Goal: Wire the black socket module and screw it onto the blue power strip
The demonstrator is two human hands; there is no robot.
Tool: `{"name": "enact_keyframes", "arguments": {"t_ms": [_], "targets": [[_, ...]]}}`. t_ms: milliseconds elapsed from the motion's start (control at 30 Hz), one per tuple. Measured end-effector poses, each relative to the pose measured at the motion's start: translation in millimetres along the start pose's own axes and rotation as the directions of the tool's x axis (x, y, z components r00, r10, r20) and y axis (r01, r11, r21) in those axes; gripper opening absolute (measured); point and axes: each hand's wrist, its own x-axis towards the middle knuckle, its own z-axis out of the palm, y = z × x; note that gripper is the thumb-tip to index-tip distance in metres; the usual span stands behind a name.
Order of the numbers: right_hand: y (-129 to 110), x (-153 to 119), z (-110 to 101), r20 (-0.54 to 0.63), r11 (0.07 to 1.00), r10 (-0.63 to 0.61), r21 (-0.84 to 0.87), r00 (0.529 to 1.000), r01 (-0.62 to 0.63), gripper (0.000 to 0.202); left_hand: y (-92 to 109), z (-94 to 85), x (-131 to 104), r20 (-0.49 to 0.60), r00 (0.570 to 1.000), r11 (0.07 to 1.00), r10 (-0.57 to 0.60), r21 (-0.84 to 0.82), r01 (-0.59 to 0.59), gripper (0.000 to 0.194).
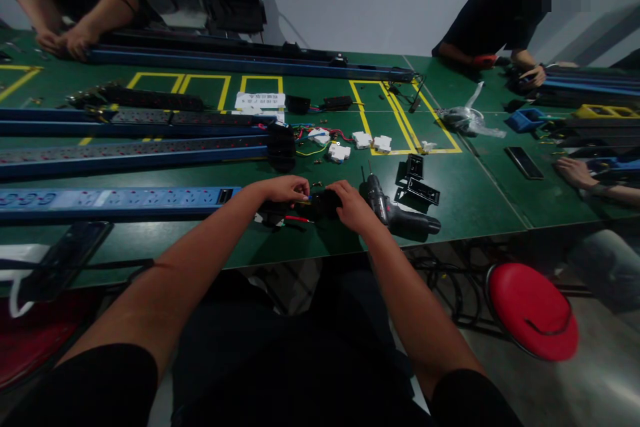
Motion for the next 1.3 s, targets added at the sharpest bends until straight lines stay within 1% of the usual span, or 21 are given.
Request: {"name": "enact_keyframes", "arguments": {"t_ms": [67, 167, 400, 567, 733, 933, 1100, 1300], "targets": [[3, 0, -3, 0.012, 1.000, 0.001, 0.005, 1.000, -0.001, 0.077, -1, -0.2, 0, 0.008, 1.000, 1.000, -0.020, -0.024, 0.020, 0.035], [5, -2, -6, 0.000, 1.000, 0.013, 0.002, 1.000, -0.013, 0.077, -3, 0.1, 2, 0.012, 0.999, 0.996, -0.052, -0.069, 0.052, 0.036], [-1, 0, 6, -0.044, 0.998, 0.047, -0.032, 0.998, -0.048, 0.073, -4, 3.1, 2, -0.001, 0.999, 0.992, -0.046, -0.119, 0.046, 0.038], [-3, -2, 6, -0.057, 0.997, 0.053, -0.059, 0.997, -0.056, 0.072, -4, 5.5, 1, -0.047, 0.998, 0.994, -0.047, -0.102, 0.042, 0.037], [-6, -5, 4, -0.066, 0.993, 0.069, -0.094, 0.995, -0.075, 0.071, -4, 5.8, 0, -0.083, 0.997, 0.998, 0.000, -0.057, -0.005, 0.041], [-5, -6, 3, -0.067, 0.993, 0.091, -0.073, 0.994, -0.096, 0.073, -3, 4.9, -1, -0.104, 0.995, 1.000, 0.009, 0.016, -0.007, 0.042], [-3, -7, 4, -0.071, 0.995, 0.080, -0.061, 0.994, -0.084, 0.072, -2, 5.3, -3, -0.130, 0.991, 0.999, 0.040, -0.018, -0.042, 0.040], [-7, -7, 8, -0.086, 0.997, 0.072, -0.017, 0.994, -0.073, 0.074, -3, 5.8, -4, -0.131, 0.991, 0.995, 0.035, -0.085, -0.047, 0.039]]}}
